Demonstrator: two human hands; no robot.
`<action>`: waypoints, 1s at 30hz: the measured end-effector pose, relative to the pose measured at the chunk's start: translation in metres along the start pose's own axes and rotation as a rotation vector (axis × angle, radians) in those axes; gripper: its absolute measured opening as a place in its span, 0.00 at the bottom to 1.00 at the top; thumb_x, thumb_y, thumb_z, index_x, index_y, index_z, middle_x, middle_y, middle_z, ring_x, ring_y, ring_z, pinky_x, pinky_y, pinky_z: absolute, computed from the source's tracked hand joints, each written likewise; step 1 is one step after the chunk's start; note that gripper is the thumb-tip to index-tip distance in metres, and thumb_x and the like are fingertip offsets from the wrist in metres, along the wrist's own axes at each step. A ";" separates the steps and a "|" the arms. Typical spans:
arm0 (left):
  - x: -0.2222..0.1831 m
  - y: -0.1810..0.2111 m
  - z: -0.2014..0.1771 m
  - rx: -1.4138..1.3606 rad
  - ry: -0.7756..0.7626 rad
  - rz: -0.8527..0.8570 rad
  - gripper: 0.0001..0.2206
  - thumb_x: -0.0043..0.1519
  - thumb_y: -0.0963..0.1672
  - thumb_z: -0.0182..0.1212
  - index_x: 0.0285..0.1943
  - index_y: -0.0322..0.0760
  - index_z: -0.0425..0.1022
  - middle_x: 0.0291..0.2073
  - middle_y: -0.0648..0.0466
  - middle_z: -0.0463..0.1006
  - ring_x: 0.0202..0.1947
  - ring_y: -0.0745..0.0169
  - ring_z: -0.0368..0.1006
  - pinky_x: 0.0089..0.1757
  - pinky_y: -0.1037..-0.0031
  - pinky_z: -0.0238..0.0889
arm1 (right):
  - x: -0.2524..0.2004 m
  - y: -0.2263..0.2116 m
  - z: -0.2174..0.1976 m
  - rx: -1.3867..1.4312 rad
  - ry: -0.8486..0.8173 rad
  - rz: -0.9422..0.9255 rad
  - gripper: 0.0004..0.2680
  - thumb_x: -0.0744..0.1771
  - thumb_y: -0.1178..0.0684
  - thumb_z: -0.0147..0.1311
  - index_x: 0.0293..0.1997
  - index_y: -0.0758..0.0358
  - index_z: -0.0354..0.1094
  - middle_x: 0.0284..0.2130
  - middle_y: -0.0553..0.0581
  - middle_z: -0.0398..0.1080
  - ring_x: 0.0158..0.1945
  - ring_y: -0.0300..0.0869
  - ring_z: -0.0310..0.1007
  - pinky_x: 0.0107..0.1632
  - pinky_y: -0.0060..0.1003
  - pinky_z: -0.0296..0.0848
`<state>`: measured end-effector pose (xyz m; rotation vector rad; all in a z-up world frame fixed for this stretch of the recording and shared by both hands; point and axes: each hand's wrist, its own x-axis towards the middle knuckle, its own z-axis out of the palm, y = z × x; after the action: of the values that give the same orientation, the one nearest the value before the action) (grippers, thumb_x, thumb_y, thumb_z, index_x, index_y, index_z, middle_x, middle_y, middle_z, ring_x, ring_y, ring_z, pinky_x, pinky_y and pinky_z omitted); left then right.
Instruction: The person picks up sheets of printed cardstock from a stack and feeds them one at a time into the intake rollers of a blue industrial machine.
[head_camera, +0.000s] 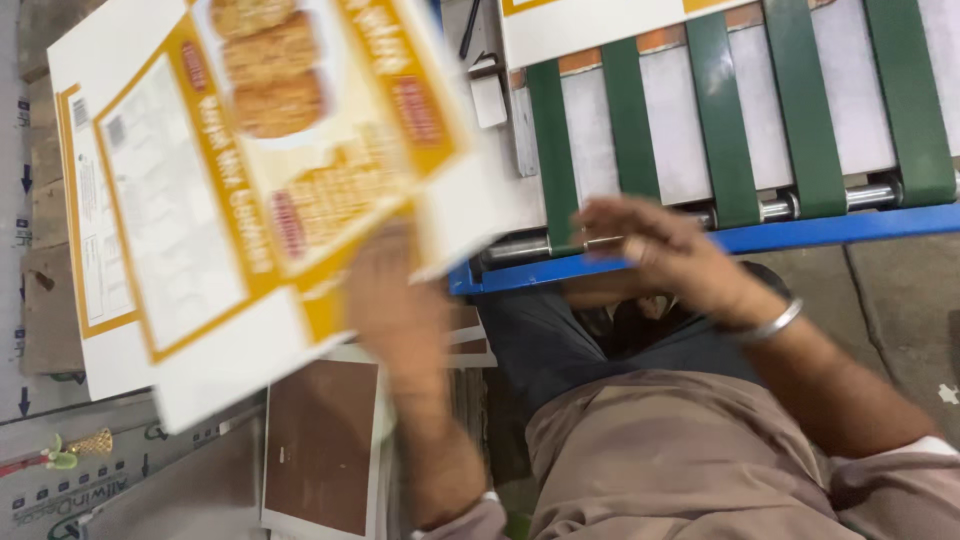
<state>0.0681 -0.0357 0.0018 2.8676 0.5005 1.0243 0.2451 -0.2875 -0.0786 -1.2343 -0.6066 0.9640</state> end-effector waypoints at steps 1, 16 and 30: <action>-0.007 0.035 0.010 0.055 -0.141 0.056 0.23 0.54 0.39 0.60 0.61 0.26 0.72 0.55 0.39 0.76 0.59 0.37 0.69 0.62 0.50 0.59 | -0.003 0.001 0.015 0.151 -0.013 -0.053 0.22 0.68 0.47 0.52 0.72 0.60 0.56 0.65 0.59 0.66 0.66 0.49 0.69 0.65 0.46 0.72; -0.018 -0.032 -0.059 0.239 -0.325 -0.005 0.22 0.62 0.43 0.64 0.66 0.29 0.73 0.65 0.41 0.73 0.68 0.41 0.65 0.66 0.53 0.56 | -0.058 0.093 -0.213 0.331 0.822 -0.423 0.16 0.75 0.56 0.43 0.72 0.75 0.58 0.68 0.67 0.67 0.74 0.53 0.69 0.79 0.46 0.70; -0.027 -0.047 -0.049 0.221 -0.101 0.021 0.13 0.59 0.37 0.66 0.53 0.35 0.80 0.51 0.51 0.82 0.53 0.52 0.78 0.52 0.61 0.70 | -0.102 0.115 -0.207 0.135 0.938 -0.381 0.17 0.74 0.47 0.41 0.68 0.67 0.58 0.66 0.62 0.65 0.71 0.47 0.67 0.76 0.44 0.65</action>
<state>0.0044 -0.0024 0.0159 3.1036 0.6137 0.8721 0.3342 -0.4750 -0.2311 -1.2301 -0.0144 0.0489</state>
